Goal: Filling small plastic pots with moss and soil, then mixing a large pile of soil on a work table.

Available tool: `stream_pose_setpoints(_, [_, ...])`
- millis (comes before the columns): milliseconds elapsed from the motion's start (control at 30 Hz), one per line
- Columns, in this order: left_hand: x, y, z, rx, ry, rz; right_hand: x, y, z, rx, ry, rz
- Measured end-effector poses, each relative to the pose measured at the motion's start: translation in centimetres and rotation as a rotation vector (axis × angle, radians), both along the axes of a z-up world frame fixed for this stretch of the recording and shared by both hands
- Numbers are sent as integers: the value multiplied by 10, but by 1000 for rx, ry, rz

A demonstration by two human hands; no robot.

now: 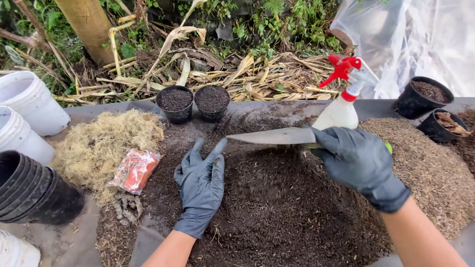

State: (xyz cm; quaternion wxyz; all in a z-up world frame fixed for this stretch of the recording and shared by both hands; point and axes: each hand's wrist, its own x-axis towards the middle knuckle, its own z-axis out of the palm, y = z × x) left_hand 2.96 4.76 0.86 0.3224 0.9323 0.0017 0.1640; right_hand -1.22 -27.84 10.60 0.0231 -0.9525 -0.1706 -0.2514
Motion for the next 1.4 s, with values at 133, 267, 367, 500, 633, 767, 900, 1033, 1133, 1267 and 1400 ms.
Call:
stream_pose_setpoints(133, [-13,-4,11,59,-215,-157,-38,14,-21,6,-77,-210])
stream_pose_setpoints(267, [-8,-5,10,83,45,-220,-61,9,-47,47,-109,-174])
stream_pose_setpoints(367, [-2,-1,-11,190,9,-203,-73,-30,-81,102,-178,-266])
stream_pose_setpoints(500, [2,0,-10,160,34,-186,-88,-45,-62,-72,-74,-450])
stream_pose_setpoints(633, [4,0,-1,54,41,-246,-103,-31,-45,112,158,-694])
stream_pose_setpoints(767, [6,5,-6,-163,-83,-305,-112,11,-39,327,90,-312])
stream_pose_setpoints(900, [1,10,-1,-435,-108,-350,-91,53,-61,219,86,-108])
stream_pose_setpoints(1033, [2,9,3,-553,-120,-345,-82,66,-59,1,-87,36])
stream_pose_setpoints(1133, [4,13,0,-627,-125,-388,-86,61,-35,140,-95,44])
stream_pose_setpoints(1267, [11,9,-13,-399,-130,-311,-110,26,-31,72,-153,-94])
stream_pose_setpoints(1400, [5,11,-10,-432,-243,-342,-138,8,-54,221,-63,-17])
